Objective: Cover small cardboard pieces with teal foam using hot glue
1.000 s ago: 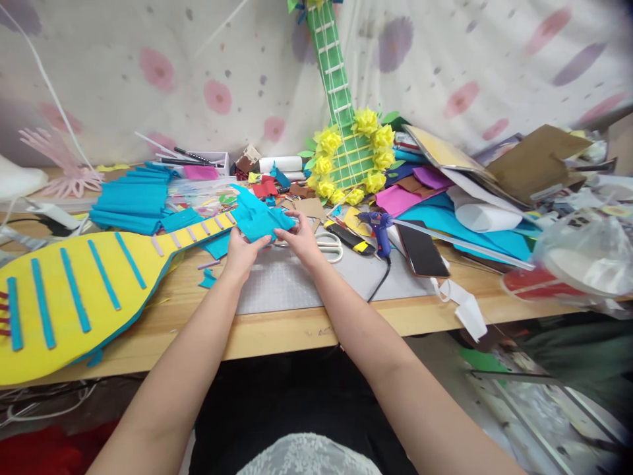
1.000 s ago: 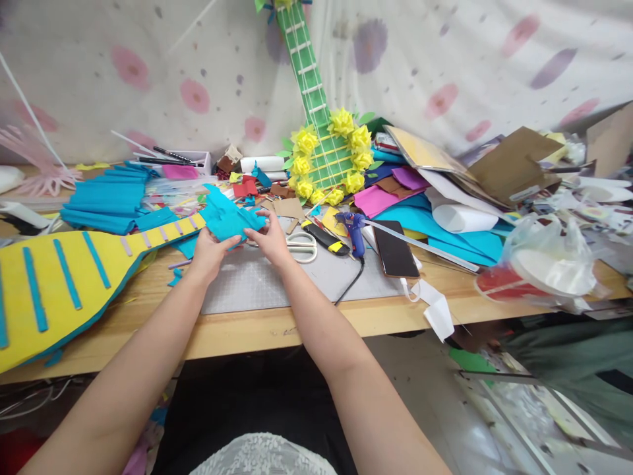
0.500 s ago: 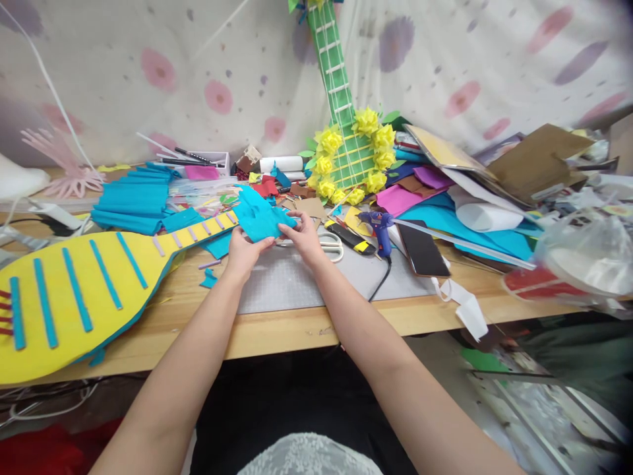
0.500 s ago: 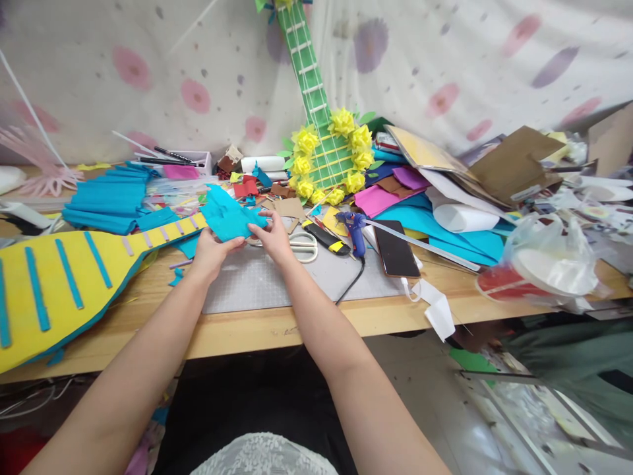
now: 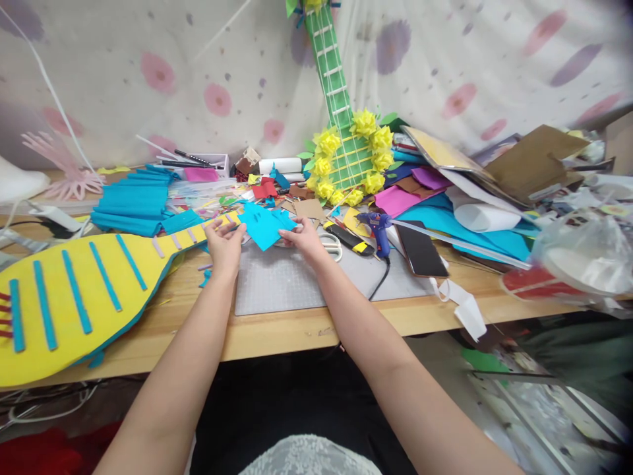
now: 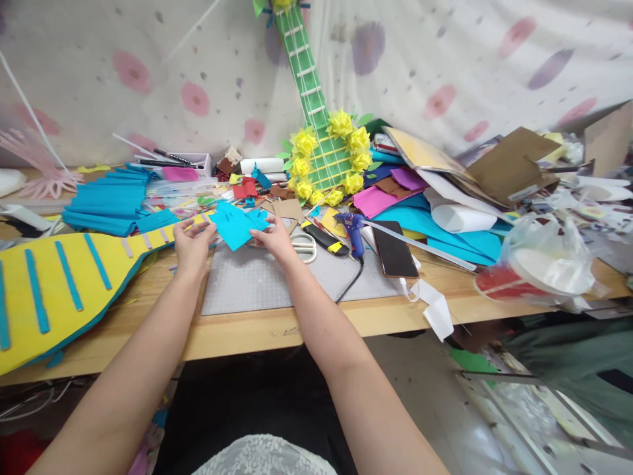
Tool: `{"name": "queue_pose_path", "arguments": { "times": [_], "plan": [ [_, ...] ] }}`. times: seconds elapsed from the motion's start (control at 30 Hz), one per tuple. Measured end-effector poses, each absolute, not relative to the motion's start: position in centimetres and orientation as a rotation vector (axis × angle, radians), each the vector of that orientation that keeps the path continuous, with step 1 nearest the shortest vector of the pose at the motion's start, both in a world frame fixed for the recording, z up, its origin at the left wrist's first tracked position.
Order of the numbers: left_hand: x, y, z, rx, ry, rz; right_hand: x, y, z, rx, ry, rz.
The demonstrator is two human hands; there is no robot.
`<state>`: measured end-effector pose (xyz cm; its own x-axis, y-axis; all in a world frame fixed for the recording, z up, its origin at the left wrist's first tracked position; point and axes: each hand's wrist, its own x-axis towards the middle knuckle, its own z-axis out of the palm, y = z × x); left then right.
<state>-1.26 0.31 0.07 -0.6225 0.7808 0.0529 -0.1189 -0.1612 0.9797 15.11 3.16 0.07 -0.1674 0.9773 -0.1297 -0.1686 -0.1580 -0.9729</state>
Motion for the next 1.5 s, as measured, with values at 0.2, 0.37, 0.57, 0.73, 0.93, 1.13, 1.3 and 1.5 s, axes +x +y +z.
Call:
{"name": "queue_pose_path", "arguments": {
  "times": [0.2, 0.37, 0.57, 0.73, 0.93, 1.13, 1.3, 1.5],
  "plan": [
    [-1.5, 0.1, -0.9, 1.296, 1.488, 1.802, 15.3, 3.8, 1.0, -1.188, -1.011, 1.499],
    [-0.4, 0.1, -1.3, 1.219, 1.172, 1.405, 15.1, 4.2, 2.6, -1.238, -1.071, 1.569],
    [0.4, -0.3, -0.9, 1.148, 1.211, 1.412, 14.8, 4.4, 3.6, -1.333, -1.194, 1.546],
    [1.0, -0.4, -0.6, 0.99, 1.23, 1.545, 16.6, 3.5, 4.1, -1.33, -1.282, 1.518],
    [1.5, -0.4, -0.1, 0.8, 1.149, 1.602, 23.6, 0.7, 4.5, -1.41, -1.655, 1.377],
    [1.2, 0.2, 0.2, 0.635, 1.128, 1.667, 31.2, -1.9, 5.8, -1.961, -2.014, 1.016],
    [1.0, 0.5, 0.0, 0.643, 1.091, 1.659, 33.3, -1.6, 4.9, -2.326, -1.921, 0.22],
    [1.0, 0.4, -0.6, 0.696, 1.148, 1.7, 32.5, 0.4, 2.1, -2.253, -1.845, 0.043]
  ]
}}
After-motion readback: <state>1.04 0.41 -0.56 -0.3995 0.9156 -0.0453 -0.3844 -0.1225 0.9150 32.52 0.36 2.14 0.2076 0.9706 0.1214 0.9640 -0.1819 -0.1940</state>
